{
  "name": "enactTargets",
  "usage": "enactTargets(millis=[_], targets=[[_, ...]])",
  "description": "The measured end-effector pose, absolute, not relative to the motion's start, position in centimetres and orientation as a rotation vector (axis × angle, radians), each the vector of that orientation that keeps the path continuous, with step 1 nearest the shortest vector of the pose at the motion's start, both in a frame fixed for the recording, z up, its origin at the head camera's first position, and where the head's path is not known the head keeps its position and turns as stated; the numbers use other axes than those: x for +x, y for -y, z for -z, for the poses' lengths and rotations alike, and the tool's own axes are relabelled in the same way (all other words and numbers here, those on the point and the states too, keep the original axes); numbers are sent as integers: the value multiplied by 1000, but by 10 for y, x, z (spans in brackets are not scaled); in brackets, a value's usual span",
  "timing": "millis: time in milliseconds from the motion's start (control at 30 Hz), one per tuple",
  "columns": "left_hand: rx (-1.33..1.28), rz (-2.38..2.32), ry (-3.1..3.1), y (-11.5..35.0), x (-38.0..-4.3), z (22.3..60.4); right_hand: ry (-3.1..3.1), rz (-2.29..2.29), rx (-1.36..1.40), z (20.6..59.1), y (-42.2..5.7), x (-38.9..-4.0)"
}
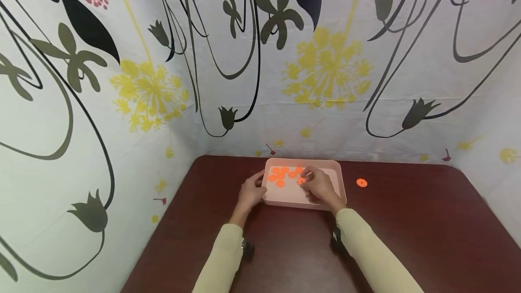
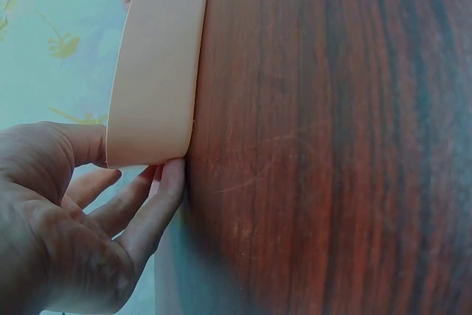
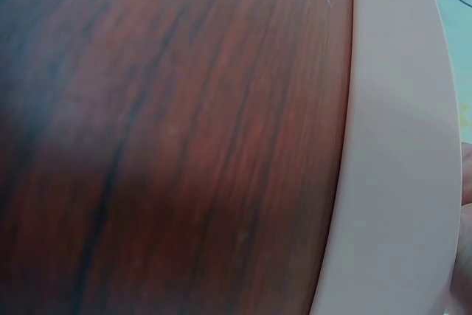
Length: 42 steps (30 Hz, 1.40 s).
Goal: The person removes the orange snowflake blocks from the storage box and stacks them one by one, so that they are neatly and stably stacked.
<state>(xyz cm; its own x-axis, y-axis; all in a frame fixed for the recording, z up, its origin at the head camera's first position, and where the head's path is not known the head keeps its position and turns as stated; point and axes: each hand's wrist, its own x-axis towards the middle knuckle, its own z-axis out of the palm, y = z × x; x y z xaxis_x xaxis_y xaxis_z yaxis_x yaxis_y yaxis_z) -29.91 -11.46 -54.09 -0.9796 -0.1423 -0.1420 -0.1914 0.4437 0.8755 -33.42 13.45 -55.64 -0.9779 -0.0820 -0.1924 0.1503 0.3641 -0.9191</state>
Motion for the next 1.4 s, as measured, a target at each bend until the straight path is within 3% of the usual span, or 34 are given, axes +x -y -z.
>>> enactTargets(millis=[867, 1400], targets=[[-347, -1609, -2621, 110, -295, 542, -2290, 1752, 43, 556, -148, -328], [-347, -1606, -2622, 113, -297, 540, -2181, 1786, 91, 529, -157, -324]])
